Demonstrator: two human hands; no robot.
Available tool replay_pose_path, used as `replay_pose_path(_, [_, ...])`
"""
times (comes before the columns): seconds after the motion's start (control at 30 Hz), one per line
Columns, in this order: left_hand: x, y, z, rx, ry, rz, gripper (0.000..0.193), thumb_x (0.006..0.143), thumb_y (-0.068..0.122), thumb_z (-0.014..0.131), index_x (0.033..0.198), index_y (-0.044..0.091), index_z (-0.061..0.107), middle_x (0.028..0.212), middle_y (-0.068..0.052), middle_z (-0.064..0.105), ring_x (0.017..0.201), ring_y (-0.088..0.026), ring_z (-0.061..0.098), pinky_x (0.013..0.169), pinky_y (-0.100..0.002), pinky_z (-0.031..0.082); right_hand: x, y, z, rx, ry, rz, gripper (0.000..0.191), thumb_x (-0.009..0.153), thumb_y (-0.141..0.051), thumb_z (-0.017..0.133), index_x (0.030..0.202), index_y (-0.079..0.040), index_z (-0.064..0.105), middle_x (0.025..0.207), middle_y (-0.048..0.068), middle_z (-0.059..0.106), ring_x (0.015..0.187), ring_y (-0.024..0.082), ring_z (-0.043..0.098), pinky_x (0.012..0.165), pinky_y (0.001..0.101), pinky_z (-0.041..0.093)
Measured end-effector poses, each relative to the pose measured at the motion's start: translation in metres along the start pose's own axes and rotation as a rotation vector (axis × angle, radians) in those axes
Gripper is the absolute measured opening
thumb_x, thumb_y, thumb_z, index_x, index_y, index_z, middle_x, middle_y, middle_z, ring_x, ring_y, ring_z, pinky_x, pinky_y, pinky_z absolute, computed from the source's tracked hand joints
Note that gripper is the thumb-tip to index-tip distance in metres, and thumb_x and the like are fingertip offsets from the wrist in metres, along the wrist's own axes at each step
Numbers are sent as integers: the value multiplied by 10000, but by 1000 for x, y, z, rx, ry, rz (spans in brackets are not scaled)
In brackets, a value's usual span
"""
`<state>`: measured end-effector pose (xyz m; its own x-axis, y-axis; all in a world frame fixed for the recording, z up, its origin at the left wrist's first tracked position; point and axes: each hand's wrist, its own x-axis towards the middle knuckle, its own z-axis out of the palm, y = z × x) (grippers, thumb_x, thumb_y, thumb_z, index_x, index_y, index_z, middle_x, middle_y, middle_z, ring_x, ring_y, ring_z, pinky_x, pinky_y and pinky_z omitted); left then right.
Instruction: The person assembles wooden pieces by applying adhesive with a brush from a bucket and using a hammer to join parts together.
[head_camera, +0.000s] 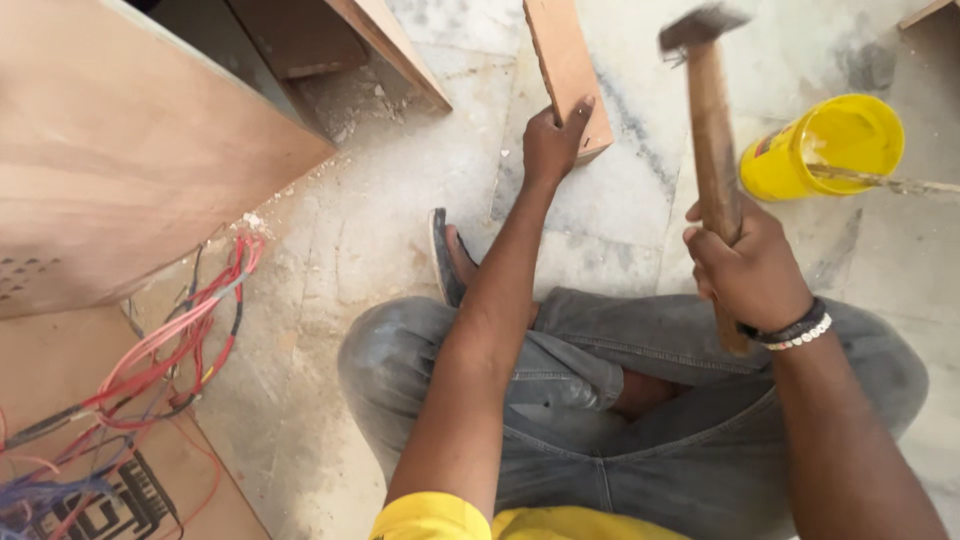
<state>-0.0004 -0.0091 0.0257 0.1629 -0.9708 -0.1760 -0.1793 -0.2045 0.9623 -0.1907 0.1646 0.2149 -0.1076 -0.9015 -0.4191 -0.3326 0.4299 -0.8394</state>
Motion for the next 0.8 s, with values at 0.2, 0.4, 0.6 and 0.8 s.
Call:
replay_pose_path(0.2, [1, -7, 3, -38, 11, 50, 502, 877, 513, 696, 963, 27, 788, 795, -126, 783, 722, -213, 760, 689, -349, 572, 10, 10, 28, 125, 182, -526, 251, 1001, -60, 670, 1228, 14, 594, 883, 18, 645, 776, 106, 633, 697, 260, 519])
replay_pose_path(0.4, [15, -24, 11, 155, -25, 25, 511, 942, 431, 755, 869, -76, 745, 718, -169, 712, 618, -235, 646, 627, -382, 524, 53, 1, -1, 417, 225, -538, 149, 1027, -150, 728, 1024, -7, 690, 734, 21, 618, 643, 104, 591, 642, 261, 489])
replay_pose_path(0.6, [17, -34, 12, -138, -96, 0, 459, 965, 407, 698, 1000, -50, 723, 849, -80, 722, 695, -138, 653, 626, -322, 581, -10, -28, -78, -121, 423, -765, 154, 993, -144, 759, 963, 1, 715, 853, 46, 713, 739, 136, 681, 682, 278, 540])
replay_pose_path(0.8, [20, -39, 10, -122, -96, -4, 485, 983, 410, 728, 995, -74, 700, 869, -90, 702, 716, -150, 624, 642, -308, 554, -96, -16, -163, -536, 483, -1048, 126, 867, -230, 799, 882, -124, 732, 717, 11, 641, 651, 161, 671, 622, 320, 568])
